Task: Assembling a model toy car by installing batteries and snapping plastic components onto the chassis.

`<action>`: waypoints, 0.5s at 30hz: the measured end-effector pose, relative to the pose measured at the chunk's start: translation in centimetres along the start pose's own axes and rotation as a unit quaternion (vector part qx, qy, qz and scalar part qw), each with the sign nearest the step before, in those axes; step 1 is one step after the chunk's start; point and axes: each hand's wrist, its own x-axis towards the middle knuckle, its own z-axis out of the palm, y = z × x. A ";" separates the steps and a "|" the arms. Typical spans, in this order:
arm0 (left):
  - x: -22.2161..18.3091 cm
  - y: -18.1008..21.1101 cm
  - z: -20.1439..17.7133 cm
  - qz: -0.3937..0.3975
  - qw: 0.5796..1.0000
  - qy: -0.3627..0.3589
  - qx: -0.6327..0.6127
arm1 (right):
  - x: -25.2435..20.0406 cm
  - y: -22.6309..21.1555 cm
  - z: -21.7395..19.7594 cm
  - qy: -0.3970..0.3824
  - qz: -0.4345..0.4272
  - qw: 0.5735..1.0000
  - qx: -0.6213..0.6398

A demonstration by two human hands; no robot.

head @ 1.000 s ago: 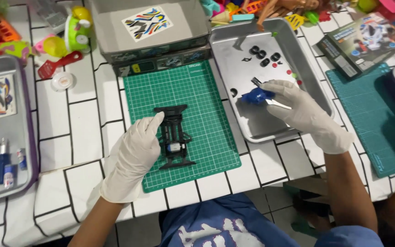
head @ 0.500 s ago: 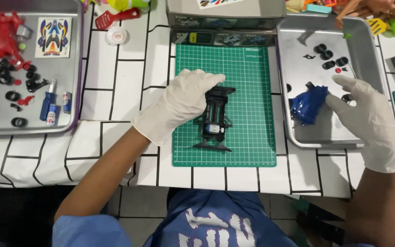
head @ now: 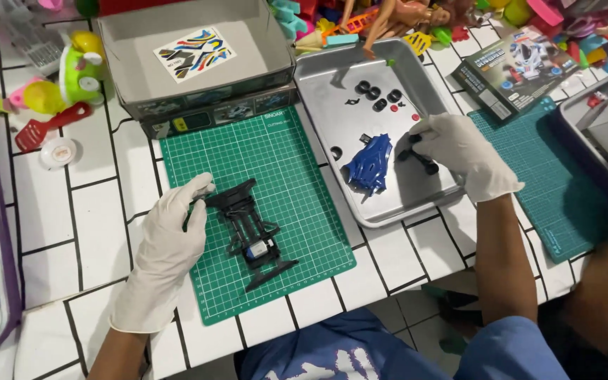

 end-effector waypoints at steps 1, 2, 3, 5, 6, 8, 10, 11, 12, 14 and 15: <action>0.1 0.0 0.0 0.002 1.000 0.000 -0.001 | 0.7 0.5 0.2 0.002 0.001 1.000 0.000; 0.0 0.1 0.0 -0.003 1.000 0.000 -0.005 | 1.5 1.1 0.5 0.010 -0.025 1.000 -0.001; -0.1 0.1 0.0 -0.008 1.000 0.000 -0.010 | 2.2 1.7 0.8 0.019 -0.051 0.999 -0.002; -0.1 0.2 -0.1 -0.008 1.000 0.002 -0.008 | 2.3 2.0 0.7 0.034 -0.062 0.997 0.040; -0.2 0.3 -0.1 -0.010 1.000 0.005 -0.006 | 2.4 2.2 0.7 0.047 -0.073 0.993 0.082; -0.1 0.5 -0.2 -0.009 1.000 0.007 -0.005 | 3.2 3.0 0.5 0.068 -0.068 0.990 0.102; -0.1 0.9 -0.2 -0.009 1.000 0.007 -0.004 | 3.4 3.1 0.1 0.088 -0.061 0.987 0.122; 0.0 1.2 -0.3 -0.015 1.000 0.006 -0.006 | 3.1 2.8 -0.1 0.086 -0.056 0.987 0.120; 0.1 1.5 -0.4 -0.019 1.000 0.007 -0.007 | 3.0 2.3 -0.3 0.085 -0.054 0.988 0.118; 0.0 1.6 -0.3 -0.023 1.000 0.004 -0.010 | 3.6 2.7 0.1 0.080 -0.048 0.987 0.129; 0.1 1.6 -0.4 -0.027 1.000 0.003 -0.012 | 3.9 2.8 0.3 0.073 -0.043 0.986 0.141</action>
